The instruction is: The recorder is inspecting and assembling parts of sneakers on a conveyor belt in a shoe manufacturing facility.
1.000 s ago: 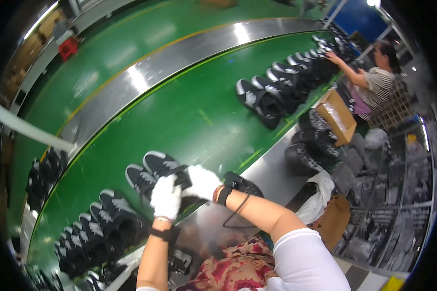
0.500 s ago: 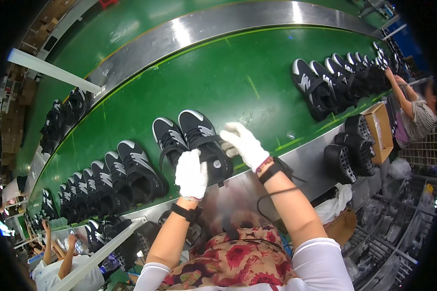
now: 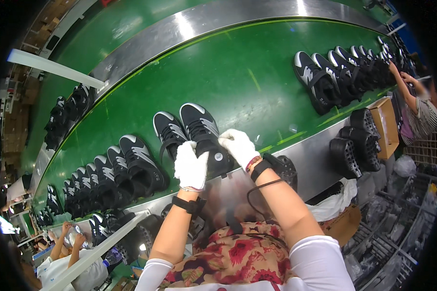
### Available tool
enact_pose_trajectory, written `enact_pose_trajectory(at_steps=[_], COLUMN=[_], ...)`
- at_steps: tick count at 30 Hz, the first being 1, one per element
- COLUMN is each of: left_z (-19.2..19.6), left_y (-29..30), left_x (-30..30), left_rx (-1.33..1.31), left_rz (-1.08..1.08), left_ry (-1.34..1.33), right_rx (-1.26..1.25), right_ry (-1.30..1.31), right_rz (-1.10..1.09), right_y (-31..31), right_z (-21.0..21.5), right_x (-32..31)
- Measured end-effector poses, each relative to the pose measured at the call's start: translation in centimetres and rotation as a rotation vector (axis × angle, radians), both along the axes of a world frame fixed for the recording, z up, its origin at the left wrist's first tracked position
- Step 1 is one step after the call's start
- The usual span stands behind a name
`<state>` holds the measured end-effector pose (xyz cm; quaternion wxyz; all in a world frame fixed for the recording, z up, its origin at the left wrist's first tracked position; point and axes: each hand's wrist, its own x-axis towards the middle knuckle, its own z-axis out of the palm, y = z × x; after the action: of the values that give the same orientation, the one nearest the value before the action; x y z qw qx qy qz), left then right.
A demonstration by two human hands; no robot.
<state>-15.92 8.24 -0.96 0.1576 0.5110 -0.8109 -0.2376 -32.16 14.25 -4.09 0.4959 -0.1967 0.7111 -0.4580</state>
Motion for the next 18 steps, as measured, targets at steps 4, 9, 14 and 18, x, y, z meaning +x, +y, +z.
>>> enact_pose_trajectory(at_steps=[4, 9, 14, 18], left_z=[2.4, 8.1, 3.0, 0.4], left_y=[0.2, 1.1, 4.4, 6.6], left_x=[3.1, 11.5, 19.9, 21.4], left_rx=[0.112, 0.143, 0.107, 0.287], left_rz=[0.01, 0.222, 0.173, 0.254], left_ry=[0.263, 0.41, -0.035, -0.146], right_rx=[-0.093, -0.381, -0.296, -0.534], right_ry=[0.704, 0.625, 0.476, 0.495], right_rz=[0.153, 0.469, 0.883, 0.944], right_y=[2.3, 6.1, 11.0, 9.7], right_z=[0.2, 6.8, 4.2, 5.8], right_x=[-0.8, 3.7, 10.7, 15.3])
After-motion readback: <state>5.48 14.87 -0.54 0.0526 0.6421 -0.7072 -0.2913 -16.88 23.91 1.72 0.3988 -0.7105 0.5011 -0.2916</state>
